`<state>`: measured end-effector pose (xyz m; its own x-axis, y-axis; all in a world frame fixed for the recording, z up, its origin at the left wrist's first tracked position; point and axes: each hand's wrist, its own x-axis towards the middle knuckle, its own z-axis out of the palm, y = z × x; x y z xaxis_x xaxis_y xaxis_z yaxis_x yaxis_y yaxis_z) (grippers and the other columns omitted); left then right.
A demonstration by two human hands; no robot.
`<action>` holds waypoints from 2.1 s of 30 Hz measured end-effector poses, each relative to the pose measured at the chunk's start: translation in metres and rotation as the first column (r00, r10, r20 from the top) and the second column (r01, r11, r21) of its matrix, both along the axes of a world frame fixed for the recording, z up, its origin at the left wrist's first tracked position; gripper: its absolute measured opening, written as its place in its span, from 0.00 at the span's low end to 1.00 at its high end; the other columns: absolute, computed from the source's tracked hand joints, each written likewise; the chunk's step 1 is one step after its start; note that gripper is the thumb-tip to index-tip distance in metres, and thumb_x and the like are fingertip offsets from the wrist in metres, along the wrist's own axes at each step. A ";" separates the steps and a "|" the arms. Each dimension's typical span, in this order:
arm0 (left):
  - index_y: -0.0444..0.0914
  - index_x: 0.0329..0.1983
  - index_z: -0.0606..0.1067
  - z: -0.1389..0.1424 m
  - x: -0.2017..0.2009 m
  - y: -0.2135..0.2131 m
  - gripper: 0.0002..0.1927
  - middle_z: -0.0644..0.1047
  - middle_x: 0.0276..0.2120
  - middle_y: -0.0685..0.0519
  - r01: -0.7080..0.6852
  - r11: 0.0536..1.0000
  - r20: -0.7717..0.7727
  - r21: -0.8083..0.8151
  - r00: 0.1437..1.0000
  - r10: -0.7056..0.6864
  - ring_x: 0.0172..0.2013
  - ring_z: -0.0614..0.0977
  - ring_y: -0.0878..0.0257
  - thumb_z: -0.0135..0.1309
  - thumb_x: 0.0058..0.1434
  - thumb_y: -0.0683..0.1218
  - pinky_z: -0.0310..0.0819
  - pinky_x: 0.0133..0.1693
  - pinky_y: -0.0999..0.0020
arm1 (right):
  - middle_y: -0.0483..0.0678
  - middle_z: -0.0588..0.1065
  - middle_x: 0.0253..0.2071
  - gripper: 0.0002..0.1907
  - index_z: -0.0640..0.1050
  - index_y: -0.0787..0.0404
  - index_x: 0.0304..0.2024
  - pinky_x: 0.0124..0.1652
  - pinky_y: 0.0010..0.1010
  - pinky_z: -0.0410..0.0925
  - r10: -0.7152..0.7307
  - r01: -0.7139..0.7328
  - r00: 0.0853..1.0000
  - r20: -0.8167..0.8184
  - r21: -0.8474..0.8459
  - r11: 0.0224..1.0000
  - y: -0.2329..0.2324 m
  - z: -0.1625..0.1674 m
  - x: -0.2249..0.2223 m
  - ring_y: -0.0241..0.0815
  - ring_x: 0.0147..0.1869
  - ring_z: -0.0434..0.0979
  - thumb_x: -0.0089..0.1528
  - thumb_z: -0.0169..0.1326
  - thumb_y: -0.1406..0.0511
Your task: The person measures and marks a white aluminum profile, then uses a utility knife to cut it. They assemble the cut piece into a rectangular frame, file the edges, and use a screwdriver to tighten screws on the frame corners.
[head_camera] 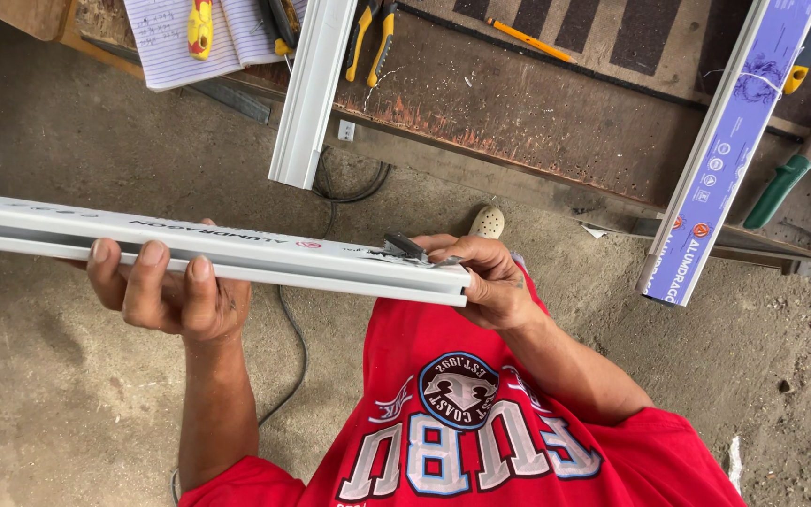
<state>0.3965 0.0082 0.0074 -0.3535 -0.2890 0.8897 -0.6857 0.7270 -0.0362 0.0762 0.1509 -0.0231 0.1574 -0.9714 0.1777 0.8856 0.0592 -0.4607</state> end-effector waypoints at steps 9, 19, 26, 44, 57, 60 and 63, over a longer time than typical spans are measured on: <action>0.54 0.59 0.65 -0.005 0.005 0.002 0.26 0.64 0.60 0.56 -0.020 1.000 -0.034 -0.001 0.999 0.020 0.72 0.59 0.53 0.67 0.68 0.41 0.54 0.74 0.39 | 0.64 0.69 0.69 0.15 0.79 0.60 0.61 0.69 0.46 0.68 -0.021 0.019 0.998 -0.057 -0.048 0.999 0.007 0.006 0.010 0.55 0.71 0.73 0.71 0.57 0.67; 0.55 0.64 0.64 -0.021 -0.001 0.006 0.28 0.64 0.59 0.55 0.012 0.981 -0.103 0.192 0.995 0.008 0.72 0.61 0.54 0.65 0.68 0.43 0.54 0.77 0.40 | 0.63 0.67 0.72 0.27 0.66 0.55 0.72 0.67 0.48 0.70 -0.099 0.057 0.953 -0.285 -0.151 0.987 0.005 0.022 0.015 0.56 0.71 0.73 0.71 0.54 0.66; 0.53 0.66 0.67 -0.025 0.002 0.010 0.30 0.65 0.61 0.54 0.082 0.936 -0.145 0.341 0.989 -0.034 0.73 0.62 0.54 0.68 0.65 0.43 0.57 0.76 0.45 | 0.61 0.72 0.60 0.35 0.64 0.57 0.61 0.63 0.46 0.76 -0.600 0.136 0.572 -0.559 -0.656 0.742 -0.012 0.027 0.011 0.61 0.72 0.73 0.58 0.69 0.75; 0.55 0.70 0.65 -0.046 0.009 0.028 0.42 0.65 0.64 0.52 0.173 0.758 -0.167 0.629 0.982 -0.085 0.72 0.64 0.50 0.72 0.56 0.39 0.66 0.72 0.49 | 0.59 0.76 0.50 0.24 0.71 0.61 0.55 0.39 0.35 0.78 -0.764 -0.014 0.238 -0.599 -0.789 0.614 -0.036 0.047 0.000 0.50 0.45 0.85 0.57 0.63 0.73; 0.57 0.69 0.66 -0.050 0.008 0.026 0.42 0.66 0.64 0.54 0.213 0.674 -0.207 0.708 0.974 -0.090 0.73 0.65 0.51 0.72 0.56 0.39 0.69 0.70 0.52 | 0.59 0.77 0.50 0.23 0.74 0.63 0.52 0.43 0.34 0.79 -0.670 0.026 0.303 -0.678 -0.697 0.717 -0.036 0.056 0.005 0.50 0.48 0.85 0.57 0.69 0.69; 0.57 0.68 0.66 -0.052 0.012 0.023 0.40 0.67 0.64 0.54 0.218 0.657 -0.200 0.722 0.974 -0.104 0.72 0.67 0.54 0.72 0.56 0.43 0.69 0.70 0.52 | 0.60 0.77 0.51 0.25 0.75 0.63 0.53 0.45 0.35 0.79 -0.635 -0.023 0.341 -0.693 -0.682 0.731 -0.036 0.067 0.004 0.51 0.50 0.85 0.56 0.69 0.66; 0.57 0.68 0.66 -0.056 0.013 0.020 0.39 0.69 0.65 0.55 0.276 0.636 -0.243 0.721 0.960 -0.141 0.71 0.67 0.55 0.72 0.57 0.46 0.66 0.72 0.51 | 0.60 0.77 0.52 0.26 0.75 0.64 0.56 0.46 0.34 0.80 -0.597 -0.055 0.383 -0.705 -0.663 0.747 -0.036 0.078 0.004 0.51 0.51 0.85 0.58 0.69 0.65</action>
